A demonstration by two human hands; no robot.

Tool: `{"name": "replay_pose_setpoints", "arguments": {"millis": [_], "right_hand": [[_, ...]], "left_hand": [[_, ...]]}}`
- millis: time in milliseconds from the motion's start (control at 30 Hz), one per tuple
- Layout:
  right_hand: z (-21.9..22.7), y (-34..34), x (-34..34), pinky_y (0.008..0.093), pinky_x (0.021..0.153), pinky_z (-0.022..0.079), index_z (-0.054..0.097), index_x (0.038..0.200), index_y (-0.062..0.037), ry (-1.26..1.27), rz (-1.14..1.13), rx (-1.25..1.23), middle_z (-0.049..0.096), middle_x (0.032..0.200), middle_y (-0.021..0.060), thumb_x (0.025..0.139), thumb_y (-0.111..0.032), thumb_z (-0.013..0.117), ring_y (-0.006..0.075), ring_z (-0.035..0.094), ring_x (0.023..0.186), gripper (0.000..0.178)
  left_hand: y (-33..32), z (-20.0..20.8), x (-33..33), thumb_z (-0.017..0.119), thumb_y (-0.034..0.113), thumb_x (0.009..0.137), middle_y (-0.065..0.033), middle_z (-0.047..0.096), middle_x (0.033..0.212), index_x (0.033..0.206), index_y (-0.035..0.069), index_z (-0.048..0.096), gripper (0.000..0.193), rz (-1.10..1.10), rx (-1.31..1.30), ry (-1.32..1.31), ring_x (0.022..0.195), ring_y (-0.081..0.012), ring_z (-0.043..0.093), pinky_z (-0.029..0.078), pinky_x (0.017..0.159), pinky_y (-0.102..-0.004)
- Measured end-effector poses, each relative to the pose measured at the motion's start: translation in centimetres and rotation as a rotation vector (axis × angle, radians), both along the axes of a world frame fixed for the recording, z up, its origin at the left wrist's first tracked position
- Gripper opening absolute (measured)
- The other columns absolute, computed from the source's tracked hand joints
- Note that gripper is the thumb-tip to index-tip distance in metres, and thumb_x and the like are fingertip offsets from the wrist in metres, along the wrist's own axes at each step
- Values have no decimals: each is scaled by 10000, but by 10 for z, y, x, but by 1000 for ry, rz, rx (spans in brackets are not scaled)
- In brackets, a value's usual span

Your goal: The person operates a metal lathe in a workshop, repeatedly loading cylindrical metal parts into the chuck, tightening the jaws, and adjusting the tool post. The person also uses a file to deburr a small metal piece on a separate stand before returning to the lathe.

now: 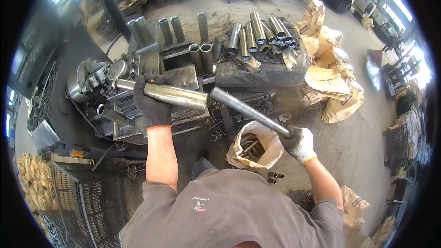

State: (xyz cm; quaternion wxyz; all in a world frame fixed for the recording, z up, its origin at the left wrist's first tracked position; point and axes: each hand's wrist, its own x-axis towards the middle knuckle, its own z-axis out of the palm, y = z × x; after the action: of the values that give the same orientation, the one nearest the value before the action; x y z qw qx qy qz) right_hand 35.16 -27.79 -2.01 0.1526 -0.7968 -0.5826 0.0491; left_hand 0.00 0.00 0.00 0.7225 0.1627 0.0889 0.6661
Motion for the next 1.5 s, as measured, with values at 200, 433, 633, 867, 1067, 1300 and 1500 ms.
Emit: {"name": "replay_pose_setpoints", "arguments": {"millis": [200,433,633,867,1067,1300,1500], "right_hand": [[-16,-13,-9,496,632,559,727,741,-136,-71,-69,-50,691,692,172,866,-323,702,408,702,668,227],[-14,-49,-5,488,635,562,759,768,-154,-105,-129,-205,707,708,155,879,-343,702,391,713,674,226],[-30,-57,0,472,676,595,772,782,-152,-40,-153,-204,730,717,167,904,-396,672,372,747,704,291],[-72,-67,-3,460,661,592,749,753,-154,-24,-112,-139,709,675,161,893,-407,688,369,733,666,296],[-40,-42,-21,473,653,581,765,811,-166,186,-170,-218,717,716,128,863,-363,747,355,716,681,205],[-80,-24,-21,448,709,560,816,925,-139,339,-69,-52,741,775,131,904,-286,727,320,727,720,173],[-74,-36,-22,412,726,557,832,900,-153,394,-143,-59,730,758,109,886,-303,738,287,721,723,178]], "left_hand": [[-14,10,17,611,287,1035,-49,572,807,860,78,557,278,-10,20,46,780,-220,625,562,851,-432],[-30,12,38,649,298,1025,-44,554,806,881,105,576,252,-101,-26,82,764,-211,594,535,830,-448],[-37,15,52,712,459,1002,-38,546,814,927,97,626,380,-141,111,154,775,-219,574,528,811,-437],[-42,16,66,724,495,993,-72,600,869,986,63,666,435,-48,107,326,818,-222,597,551,793,-412],[-52,7,86,589,354,1029,-43,553,779,899,91,591,294,-154,122,383,781,-188,605,563,743,-350],[-85,46,143,474,314,1068,-55,482,838,876,99,509,290,-55,238,627,798,-154,546,507,756,-340],[-101,44,157,495,358,1072,-36,462,804,862,95,524,337,-35,383,741,762,-147,513,499,733,-351]]}}
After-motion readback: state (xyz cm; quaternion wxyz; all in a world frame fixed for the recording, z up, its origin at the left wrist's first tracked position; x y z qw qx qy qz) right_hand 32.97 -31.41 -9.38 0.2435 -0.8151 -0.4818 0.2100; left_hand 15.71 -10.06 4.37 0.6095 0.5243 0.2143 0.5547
